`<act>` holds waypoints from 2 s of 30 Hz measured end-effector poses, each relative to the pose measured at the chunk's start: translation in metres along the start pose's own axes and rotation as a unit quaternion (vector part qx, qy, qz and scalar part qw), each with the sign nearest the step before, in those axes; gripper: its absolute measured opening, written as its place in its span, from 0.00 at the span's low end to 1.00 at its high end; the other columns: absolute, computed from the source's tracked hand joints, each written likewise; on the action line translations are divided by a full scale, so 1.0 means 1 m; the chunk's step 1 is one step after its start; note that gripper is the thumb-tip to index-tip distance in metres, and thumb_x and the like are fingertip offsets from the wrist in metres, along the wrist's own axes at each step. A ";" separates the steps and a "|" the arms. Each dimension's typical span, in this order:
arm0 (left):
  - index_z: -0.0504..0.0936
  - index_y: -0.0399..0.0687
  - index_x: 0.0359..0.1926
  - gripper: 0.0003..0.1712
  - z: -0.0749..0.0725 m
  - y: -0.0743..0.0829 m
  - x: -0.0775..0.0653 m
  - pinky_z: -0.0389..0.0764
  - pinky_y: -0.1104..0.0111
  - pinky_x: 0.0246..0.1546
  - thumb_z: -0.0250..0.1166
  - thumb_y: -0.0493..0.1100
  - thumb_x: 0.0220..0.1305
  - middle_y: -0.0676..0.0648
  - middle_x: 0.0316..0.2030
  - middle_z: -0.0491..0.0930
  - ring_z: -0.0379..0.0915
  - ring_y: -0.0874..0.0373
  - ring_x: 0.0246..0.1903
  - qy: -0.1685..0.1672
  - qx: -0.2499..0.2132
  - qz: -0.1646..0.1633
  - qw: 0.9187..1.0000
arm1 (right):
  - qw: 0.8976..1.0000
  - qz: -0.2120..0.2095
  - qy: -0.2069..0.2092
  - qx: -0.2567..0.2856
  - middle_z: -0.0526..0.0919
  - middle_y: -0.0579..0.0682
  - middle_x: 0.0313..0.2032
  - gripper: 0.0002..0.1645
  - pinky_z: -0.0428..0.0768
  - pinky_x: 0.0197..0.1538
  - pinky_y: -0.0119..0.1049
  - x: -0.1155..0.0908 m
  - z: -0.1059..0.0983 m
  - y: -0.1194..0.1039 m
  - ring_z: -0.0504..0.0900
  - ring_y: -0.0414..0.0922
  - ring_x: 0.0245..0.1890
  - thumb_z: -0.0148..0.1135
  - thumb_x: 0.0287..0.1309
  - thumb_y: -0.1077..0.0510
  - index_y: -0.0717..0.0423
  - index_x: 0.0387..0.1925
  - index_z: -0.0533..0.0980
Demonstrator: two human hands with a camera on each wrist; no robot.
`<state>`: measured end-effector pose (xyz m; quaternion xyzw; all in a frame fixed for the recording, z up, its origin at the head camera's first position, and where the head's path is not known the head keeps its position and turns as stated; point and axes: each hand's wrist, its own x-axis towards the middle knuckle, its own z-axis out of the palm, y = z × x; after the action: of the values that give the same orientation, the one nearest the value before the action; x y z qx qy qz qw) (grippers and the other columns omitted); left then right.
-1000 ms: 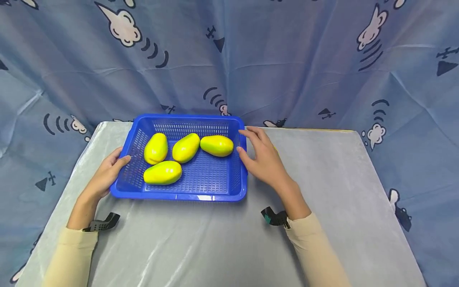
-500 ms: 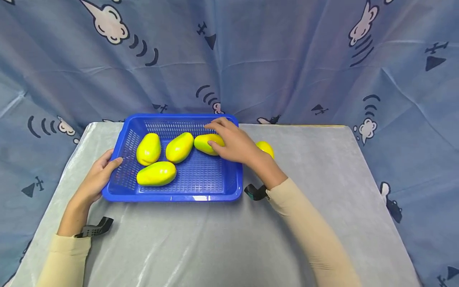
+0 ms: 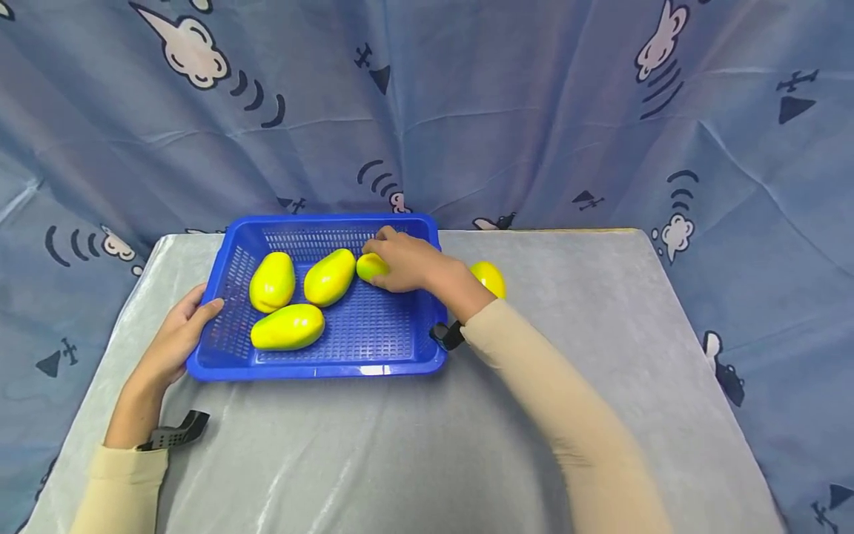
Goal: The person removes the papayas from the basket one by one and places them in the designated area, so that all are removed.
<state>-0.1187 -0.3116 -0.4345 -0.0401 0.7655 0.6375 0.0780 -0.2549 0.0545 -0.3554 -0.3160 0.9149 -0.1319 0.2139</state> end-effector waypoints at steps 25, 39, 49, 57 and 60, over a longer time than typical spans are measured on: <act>0.59 0.37 0.77 0.31 -0.001 0.000 -0.002 0.90 0.69 0.38 0.51 0.49 0.84 0.60 0.44 0.84 0.86 0.65 0.40 0.000 -0.012 -0.006 1.000 | 0.992 0.055 -0.049 -0.102 0.68 0.62 0.76 0.41 0.72 0.76 0.57 0.023 0.007 -0.020 0.72 0.60 0.73 0.69 0.68 0.53 0.50 0.78 0.66; 0.59 0.37 0.76 0.30 0.000 0.001 -0.001 0.90 0.68 0.38 0.51 0.49 0.84 0.59 0.44 0.84 0.86 0.65 0.40 -0.003 -0.022 -0.008 1.000 | 0.992 0.047 -0.022 -0.117 0.76 0.60 0.67 0.38 0.79 0.65 0.55 0.020 0.006 -0.018 0.78 0.56 0.59 0.65 0.70 0.51 0.47 0.78 0.67; 0.56 0.37 0.79 0.33 0.004 0.001 -0.001 0.90 0.69 0.40 0.50 0.50 0.85 0.59 0.46 0.82 0.85 0.66 0.41 -0.003 -0.005 -0.022 1.000 | 0.995 0.023 0.034 -0.086 0.77 0.61 0.62 0.41 0.82 0.59 0.52 0.001 0.001 -0.017 0.79 0.56 0.53 0.69 0.67 0.52 0.49 0.78 0.66; 0.55 0.37 0.80 0.35 -0.001 0.003 -0.002 0.90 0.68 0.40 0.50 0.51 0.85 0.60 0.47 0.83 0.86 0.66 0.42 0.003 0.002 -0.025 1.000 | 0.995 0.009 0.089 -0.049 0.77 0.59 0.64 0.41 0.82 0.56 0.54 -0.017 -0.004 -0.016 0.79 0.56 0.54 0.68 0.66 0.49 0.46 0.78 0.66; 0.55 0.36 0.80 0.35 -0.002 0.003 -0.001 0.90 0.68 0.40 0.50 0.51 0.85 0.60 0.46 0.83 0.86 0.66 0.41 0.002 0.007 -0.024 1.000 | 0.994 0.007 0.106 -0.029 0.76 0.59 0.65 0.42 0.83 0.56 0.53 -0.024 -0.004 -0.014 0.80 0.56 0.54 0.68 0.67 0.48 0.46 0.78 0.66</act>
<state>-0.1181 -0.3131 -0.4306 -0.0597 0.7692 0.6296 0.0921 -0.2330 0.0593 -0.3391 -0.3003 0.9379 -0.1364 0.1074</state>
